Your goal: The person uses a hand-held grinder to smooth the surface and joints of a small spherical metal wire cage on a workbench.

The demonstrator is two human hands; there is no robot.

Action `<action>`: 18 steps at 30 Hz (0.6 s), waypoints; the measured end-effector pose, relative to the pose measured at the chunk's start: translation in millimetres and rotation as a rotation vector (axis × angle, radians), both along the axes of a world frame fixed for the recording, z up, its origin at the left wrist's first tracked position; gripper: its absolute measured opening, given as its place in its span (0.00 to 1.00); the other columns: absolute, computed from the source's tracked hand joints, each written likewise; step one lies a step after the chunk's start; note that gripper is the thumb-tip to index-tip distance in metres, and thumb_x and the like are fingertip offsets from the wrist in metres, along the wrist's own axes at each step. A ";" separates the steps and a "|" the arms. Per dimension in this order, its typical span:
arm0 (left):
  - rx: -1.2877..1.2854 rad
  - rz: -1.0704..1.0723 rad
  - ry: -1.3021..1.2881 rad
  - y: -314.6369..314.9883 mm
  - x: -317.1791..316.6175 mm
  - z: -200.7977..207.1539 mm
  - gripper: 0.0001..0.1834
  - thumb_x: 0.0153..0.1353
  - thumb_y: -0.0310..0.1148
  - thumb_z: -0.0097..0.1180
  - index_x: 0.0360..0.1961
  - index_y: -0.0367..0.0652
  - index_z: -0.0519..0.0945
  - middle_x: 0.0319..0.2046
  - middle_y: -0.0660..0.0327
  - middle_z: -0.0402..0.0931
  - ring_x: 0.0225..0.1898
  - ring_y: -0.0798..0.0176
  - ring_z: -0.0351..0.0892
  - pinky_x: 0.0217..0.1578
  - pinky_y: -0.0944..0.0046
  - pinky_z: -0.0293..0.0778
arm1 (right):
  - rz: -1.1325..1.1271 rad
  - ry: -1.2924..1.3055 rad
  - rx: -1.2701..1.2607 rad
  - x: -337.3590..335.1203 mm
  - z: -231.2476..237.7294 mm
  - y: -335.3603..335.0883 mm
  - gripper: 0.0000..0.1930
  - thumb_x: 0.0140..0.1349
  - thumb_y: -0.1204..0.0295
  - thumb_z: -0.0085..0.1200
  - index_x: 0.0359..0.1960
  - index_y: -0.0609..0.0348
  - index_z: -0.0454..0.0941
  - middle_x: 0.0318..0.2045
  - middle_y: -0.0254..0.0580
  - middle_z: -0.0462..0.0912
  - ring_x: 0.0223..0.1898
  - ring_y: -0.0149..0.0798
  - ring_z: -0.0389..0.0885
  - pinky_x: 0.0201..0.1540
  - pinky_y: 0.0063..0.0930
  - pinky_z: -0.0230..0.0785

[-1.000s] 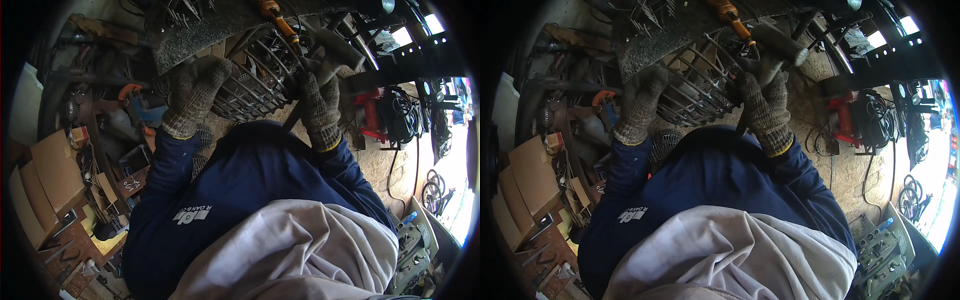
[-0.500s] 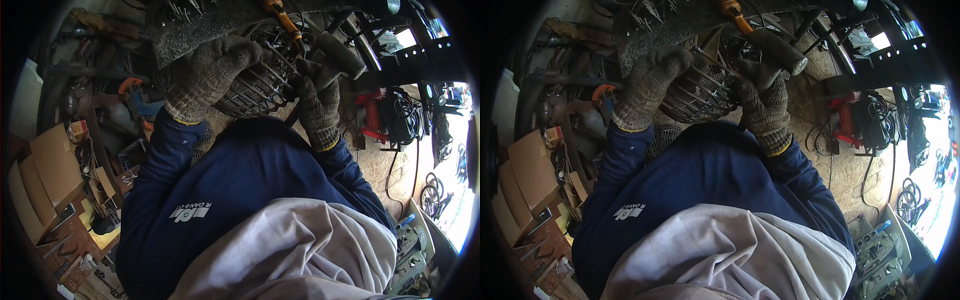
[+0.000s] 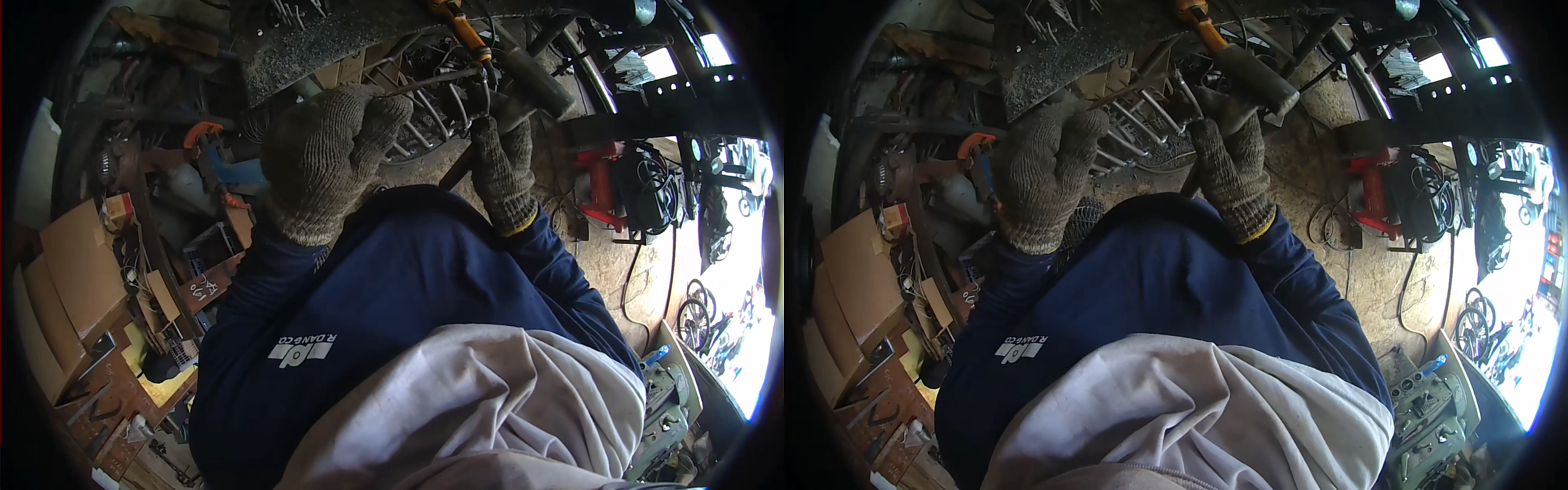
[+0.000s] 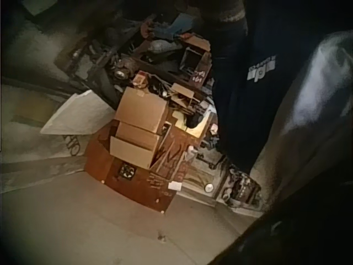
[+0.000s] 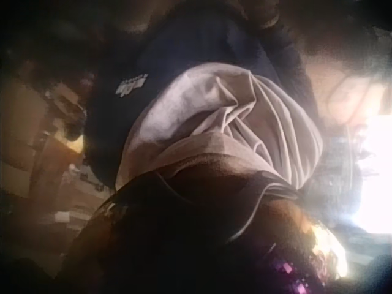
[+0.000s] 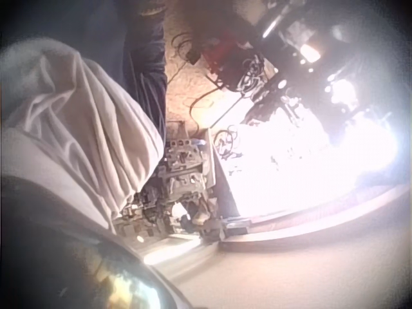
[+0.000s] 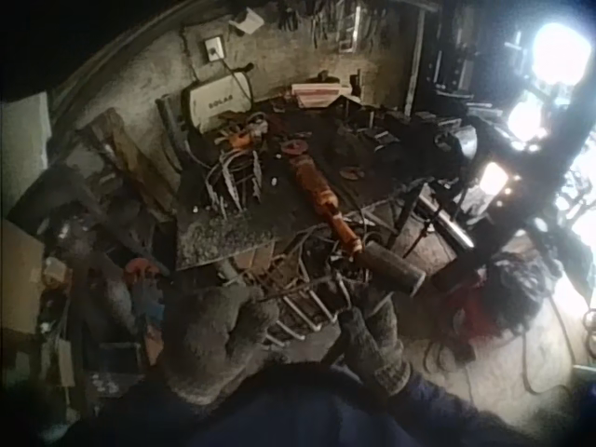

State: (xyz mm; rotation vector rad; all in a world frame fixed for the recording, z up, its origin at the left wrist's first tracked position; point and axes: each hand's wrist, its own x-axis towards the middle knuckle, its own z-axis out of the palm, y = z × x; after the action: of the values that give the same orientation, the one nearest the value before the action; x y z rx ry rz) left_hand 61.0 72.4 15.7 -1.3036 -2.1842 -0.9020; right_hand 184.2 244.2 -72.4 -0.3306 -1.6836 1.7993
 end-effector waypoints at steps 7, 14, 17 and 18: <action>-0.074 0.011 0.046 -5.1 2.1 14.0 0.15 0.59 0.47 0.63 0.31 0.46 0.82 0.22 0.62 0.77 0.21 0.61 0.77 0.23 0.60 0.72 | 0.081 -0.032 -0.004 -4.4 0.5 -0.1 0.25 0.68 0.67 0.52 0.63 0.63 0.63 0.55 0.45 0.76 0.51 0.35 0.76 0.54 0.30 0.68; -0.123 0.092 0.037 -14.4 -22.7 1.6 0.19 0.64 0.49 0.58 0.35 0.42 0.84 0.27 0.58 0.83 0.26 0.62 0.84 0.26 0.66 0.77 | 0.169 0.052 0.018 11.7 15.3 -10.9 0.25 0.66 0.72 0.53 0.63 0.64 0.63 0.55 0.45 0.76 0.39 0.33 0.79 0.41 0.23 0.76; -0.132 0.097 0.018 -10.1 -28.7 -0.3 0.19 0.65 0.49 0.56 0.33 0.43 0.84 0.22 0.59 0.81 0.22 0.64 0.81 0.23 0.66 0.75 | 0.267 -0.109 0.105 12.1 -4.2 -12.4 0.26 0.66 0.72 0.52 0.65 0.62 0.61 0.56 0.50 0.74 0.40 0.34 0.80 0.42 0.23 0.77; -0.102 0.085 0.029 -8.4 -32.7 -3.0 0.19 0.65 0.50 0.56 0.33 0.43 0.84 0.21 0.59 0.80 0.21 0.64 0.80 0.22 0.65 0.74 | 0.284 -0.197 0.200 8.5 -7.7 -12.3 0.27 0.66 0.71 0.52 0.65 0.61 0.61 0.57 0.51 0.74 0.40 0.34 0.81 0.42 0.23 0.78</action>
State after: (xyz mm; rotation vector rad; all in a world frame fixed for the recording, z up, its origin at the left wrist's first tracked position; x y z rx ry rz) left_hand 28.3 64.0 12.6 -1.2515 -2.2703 -0.7439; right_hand 192.7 231.8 -80.1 -0.1926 -2.1207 1.8226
